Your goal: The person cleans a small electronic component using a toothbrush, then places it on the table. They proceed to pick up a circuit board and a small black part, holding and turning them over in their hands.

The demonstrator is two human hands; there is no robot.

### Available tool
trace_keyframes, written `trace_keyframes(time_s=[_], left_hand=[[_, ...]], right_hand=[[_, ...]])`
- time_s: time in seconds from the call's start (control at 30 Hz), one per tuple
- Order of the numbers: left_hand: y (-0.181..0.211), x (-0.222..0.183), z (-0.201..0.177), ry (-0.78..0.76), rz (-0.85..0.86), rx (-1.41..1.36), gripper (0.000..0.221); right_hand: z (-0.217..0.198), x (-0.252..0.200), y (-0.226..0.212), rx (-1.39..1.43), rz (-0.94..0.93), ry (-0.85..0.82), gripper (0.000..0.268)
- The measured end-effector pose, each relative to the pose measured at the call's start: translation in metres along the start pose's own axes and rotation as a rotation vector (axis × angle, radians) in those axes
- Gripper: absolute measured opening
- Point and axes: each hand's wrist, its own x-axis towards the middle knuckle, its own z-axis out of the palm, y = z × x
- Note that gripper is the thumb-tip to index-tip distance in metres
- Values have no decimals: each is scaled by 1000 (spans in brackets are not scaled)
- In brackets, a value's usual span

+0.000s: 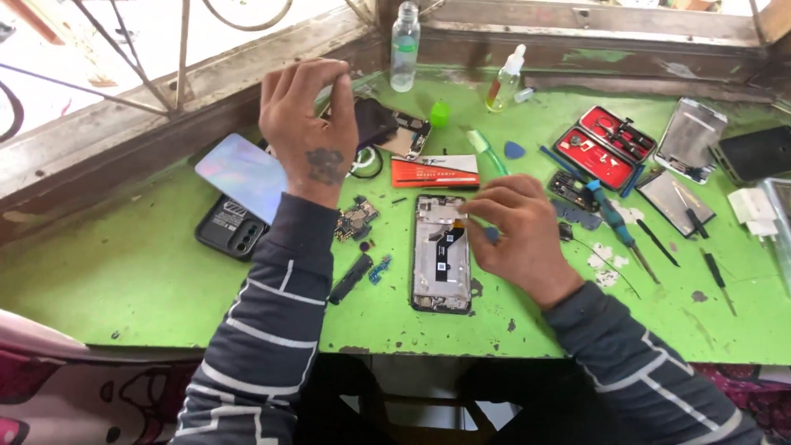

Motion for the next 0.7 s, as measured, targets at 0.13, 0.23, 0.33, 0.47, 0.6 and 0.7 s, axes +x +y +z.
trace_keyframes(time_s=[0.13,0.23,0.33,0.47,0.6,0.7], left_hand=[[0,-3,0,-15,13,-12,4],[-1,-2,2,0,26,12,5],[-4,-4,2,10,5,29,7],[-4,-5,3,8,-28,73,9],[-3,-6,2,15,-46,40,9],[-3,-6,3,12,-45,39,9]], right_hand=[[2,43,-29,68,-41,-309,23],[20,72,-41,101,-11,-504,32],[43,91,-45,55,-53,-646,34],[61,109,-41,46,-122,-620,40],[67,114,-40,103,-176,-651,43],[66,115,-42,111,-155,-715,47]])
